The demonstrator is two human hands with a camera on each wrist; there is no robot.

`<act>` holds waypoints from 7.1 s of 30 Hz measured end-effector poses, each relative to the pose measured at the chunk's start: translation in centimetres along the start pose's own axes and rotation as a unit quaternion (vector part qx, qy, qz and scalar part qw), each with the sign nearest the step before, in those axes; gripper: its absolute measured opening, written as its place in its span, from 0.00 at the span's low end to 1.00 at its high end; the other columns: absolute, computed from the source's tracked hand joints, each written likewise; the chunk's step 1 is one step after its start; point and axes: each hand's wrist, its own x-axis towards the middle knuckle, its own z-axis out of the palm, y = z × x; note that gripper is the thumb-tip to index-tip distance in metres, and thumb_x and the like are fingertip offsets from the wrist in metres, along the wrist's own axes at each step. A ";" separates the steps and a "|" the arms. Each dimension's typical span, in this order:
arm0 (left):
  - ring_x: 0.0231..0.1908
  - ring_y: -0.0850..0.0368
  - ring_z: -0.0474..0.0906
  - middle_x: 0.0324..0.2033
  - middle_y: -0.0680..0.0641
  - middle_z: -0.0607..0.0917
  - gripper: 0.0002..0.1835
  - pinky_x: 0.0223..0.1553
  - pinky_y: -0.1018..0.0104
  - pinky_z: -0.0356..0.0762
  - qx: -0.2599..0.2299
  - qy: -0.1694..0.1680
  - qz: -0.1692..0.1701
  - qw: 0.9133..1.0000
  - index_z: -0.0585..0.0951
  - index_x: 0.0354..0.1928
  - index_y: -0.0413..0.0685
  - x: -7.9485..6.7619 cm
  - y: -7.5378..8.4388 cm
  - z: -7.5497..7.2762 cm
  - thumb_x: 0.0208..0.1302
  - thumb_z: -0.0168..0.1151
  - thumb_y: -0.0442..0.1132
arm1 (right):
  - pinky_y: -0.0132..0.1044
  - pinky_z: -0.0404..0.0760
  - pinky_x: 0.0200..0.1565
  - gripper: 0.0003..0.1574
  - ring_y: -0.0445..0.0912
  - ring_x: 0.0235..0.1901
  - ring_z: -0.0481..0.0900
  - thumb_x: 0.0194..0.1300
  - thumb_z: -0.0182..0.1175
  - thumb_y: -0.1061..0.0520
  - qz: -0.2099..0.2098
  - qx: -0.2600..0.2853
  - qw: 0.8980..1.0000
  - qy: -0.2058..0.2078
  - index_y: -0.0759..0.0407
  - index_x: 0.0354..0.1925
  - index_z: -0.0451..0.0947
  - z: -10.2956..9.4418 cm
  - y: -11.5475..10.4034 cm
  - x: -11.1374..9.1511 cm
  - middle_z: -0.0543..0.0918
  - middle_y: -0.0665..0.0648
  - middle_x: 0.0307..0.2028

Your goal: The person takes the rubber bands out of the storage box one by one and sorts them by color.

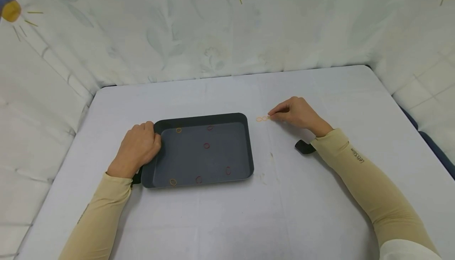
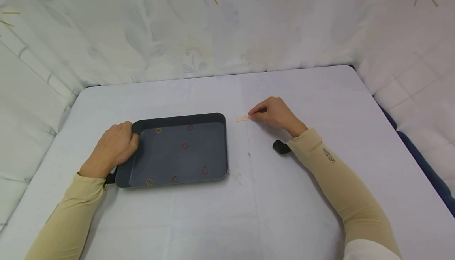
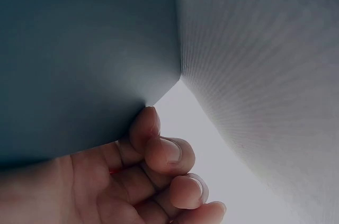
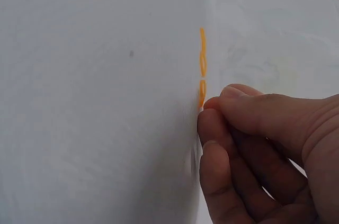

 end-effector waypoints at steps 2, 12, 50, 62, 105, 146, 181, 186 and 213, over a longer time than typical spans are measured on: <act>0.19 0.46 0.66 0.18 0.41 0.70 0.12 0.21 0.58 0.61 -0.001 -0.002 -0.001 1.000 0.68 0.24 0.39 0.0 0.0 0.0 0.66 0.45 0.32 | 0.37 0.76 0.50 0.11 0.49 0.55 0.85 0.68 0.68 0.52 0.000 0.000 1.000 -0.002 0.47 0.47 0.91 0.0 0.0 0.0 0.91 0.54 0.51; 0.19 0.45 0.67 0.18 0.40 0.70 0.11 0.20 0.56 0.62 0.003 0.012 0.002 1.000 0.68 0.23 0.38 -0.2 0.0 0.2 0.65 0.46 0.32 | 0.35 0.78 0.47 0.12 0.44 0.45 0.86 0.71 0.64 0.52 -0.013 0.012 1.000 -0.005 0.49 0.48 0.90 0.1 0.3 0.4 0.91 0.54 0.49; 0.22 0.42 0.70 0.20 0.38 0.73 0.11 0.25 0.50 0.70 0.002 -0.018 -0.003 1.000 0.69 0.26 0.37 2.3 1.5 1.0 0.66 0.43 0.33 | 0.41 0.83 0.50 0.12 0.40 0.44 0.85 0.71 0.64 0.53 -0.203 0.038 0.977 0.058 0.48 0.52 0.86 1.2 -8.4 1.5 0.90 0.48 0.44; 0.22 0.42 0.72 0.21 0.38 0.74 0.11 0.26 0.49 0.72 0.005 -0.024 -0.007 1.000 0.70 0.27 0.37 2.3 1.5 1.0 0.67 0.44 0.33 | 0.41 0.83 0.48 0.13 0.40 0.43 0.84 0.70 0.66 0.55 -0.252 0.059 0.966 0.016 0.50 0.52 0.86 4.0 -11.9 2.3 0.90 0.49 0.42; 0.24 0.40 0.74 0.24 0.36 0.76 0.10 0.26 0.49 0.71 0.004 -0.042 -0.015 0.999 0.70 0.29 0.36 1.3 1.6 0.1 0.67 0.44 0.33 | 0.25 0.78 0.50 0.17 0.38 0.46 0.84 0.70 0.67 0.52 -0.372 -0.080 0.885 -0.268 0.55 0.55 0.84 13.7 -19.0 2.9 0.89 0.50 0.49; 0.22 0.40 0.72 0.21 0.37 0.74 0.10 0.24 0.49 0.69 0.003 -0.013 0.001 1.000 0.69 0.26 0.37 1.1 1.8 0.0 0.65 0.46 0.32 | 0.22 0.75 0.45 0.17 0.35 0.42 0.77 0.70 0.68 0.51 -0.433 -0.162 0.827 -0.321 0.44 0.56 0.86 15.8 -18.9 2.1 0.83 0.47 0.48; 0.19 0.45 0.68 0.19 0.41 0.71 0.11 0.21 0.56 0.63 0.000 -0.014 0.000 1.000 0.68 0.24 0.40 1.2 1.7 0.1 0.65 0.46 0.32 | 0.20 0.75 0.45 0.09 0.33 0.41 0.80 0.69 0.69 0.51 -0.436 -0.144 0.827 -0.324 0.47 0.47 0.89 16.3 -19.1 1.9 0.85 0.46 0.44; 0.19 0.46 0.67 0.18 0.42 0.70 0.11 0.21 0.57 0.62 -0.003 -0.016 -0.001 1.000 0.68 0.24 0.40 1.1 1.7 0.1 0.65 0.45 0.32 | 0.20 0.75 0.43 0.06 0.33 0.39 0.79 0.69 0.69 0.52 -0.437 -0.143 0.826 -0.327 0.47 0.43 0.89 16.1 -19.1 1.9 0.85 0.46 0.43; 0.18 0.46 0.66 0.18 0.42 0.69 0.10 0.20 0.58 0.61 0.000 0.002 0.004 1.000 0.67 0.23 0.40 1.0 1.8 0.2 0.64 0.46 0.31 | 0.20 0.79 0.42 0.03 0.29 0.34 0.82 0.69 0.68 0.56 -0.410 -0.029 0.848 -0.335 0.52 0.39 0.88 15.6 -18.3 2.3 0.90 0.44 0.35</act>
